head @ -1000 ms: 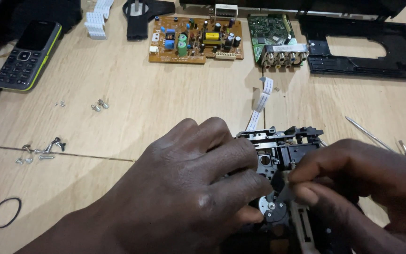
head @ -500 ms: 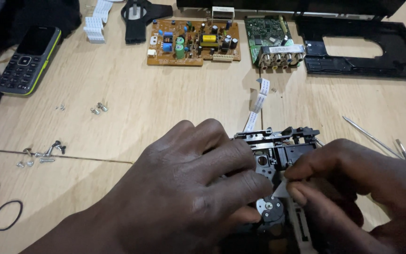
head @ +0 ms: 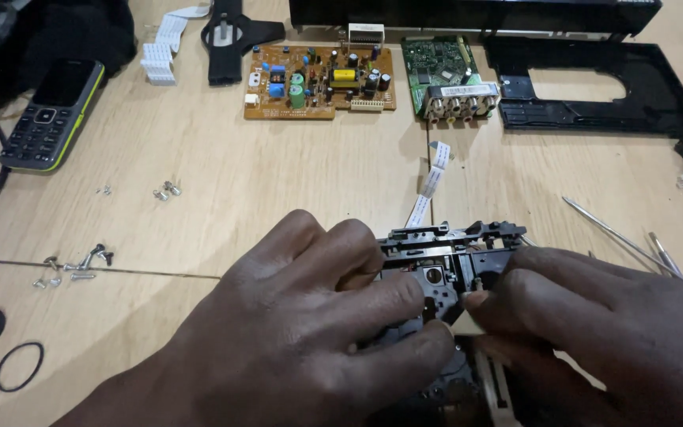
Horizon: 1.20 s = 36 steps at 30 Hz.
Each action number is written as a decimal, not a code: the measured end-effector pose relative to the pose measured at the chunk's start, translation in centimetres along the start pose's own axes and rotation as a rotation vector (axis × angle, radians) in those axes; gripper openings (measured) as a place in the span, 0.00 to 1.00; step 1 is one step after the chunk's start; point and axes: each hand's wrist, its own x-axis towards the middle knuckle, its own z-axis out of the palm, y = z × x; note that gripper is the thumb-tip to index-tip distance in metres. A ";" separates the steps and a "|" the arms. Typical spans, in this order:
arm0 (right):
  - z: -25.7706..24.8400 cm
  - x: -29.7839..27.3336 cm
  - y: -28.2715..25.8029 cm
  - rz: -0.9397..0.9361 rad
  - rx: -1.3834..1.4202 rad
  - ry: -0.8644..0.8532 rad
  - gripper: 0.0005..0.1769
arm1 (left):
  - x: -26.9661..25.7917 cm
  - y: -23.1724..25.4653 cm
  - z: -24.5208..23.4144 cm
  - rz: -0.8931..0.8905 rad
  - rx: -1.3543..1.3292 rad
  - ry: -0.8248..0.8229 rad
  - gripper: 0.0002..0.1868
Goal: Cleaning the internal gears and chassis of a disassembled disc drive using a small strip of paper.
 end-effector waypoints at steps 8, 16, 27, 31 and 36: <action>0.1 0.0 0.1 -0.076 0.023 -0.034 0.02 | -0.1 -0.1 0.0 0.003 -0.006 -0.027 0.04; 0.1 0.1 -0.3 -0.120 0.018 0.040 0.01 | 0.2 0.0 -0.2 -0.005 -0.058 -0.033 0.10; -0.4 0.2 0.0 -0.072 0.104 -0.012 0.04 | 0.7 0.3 0.2 -0.055 -0.059 -0.014 0.07; -0.3 -0.1 0.6 0.004 0.149 -0.047 0.10 | 1.4 0.8 0.2 -0.065 -0.038 0.022 0.04; -0.6 -0.2 0.7 0.056 0.213 -0.064 0.13 | 1.6 1.0 0.1 -0.069 -0.037 0.014 0.04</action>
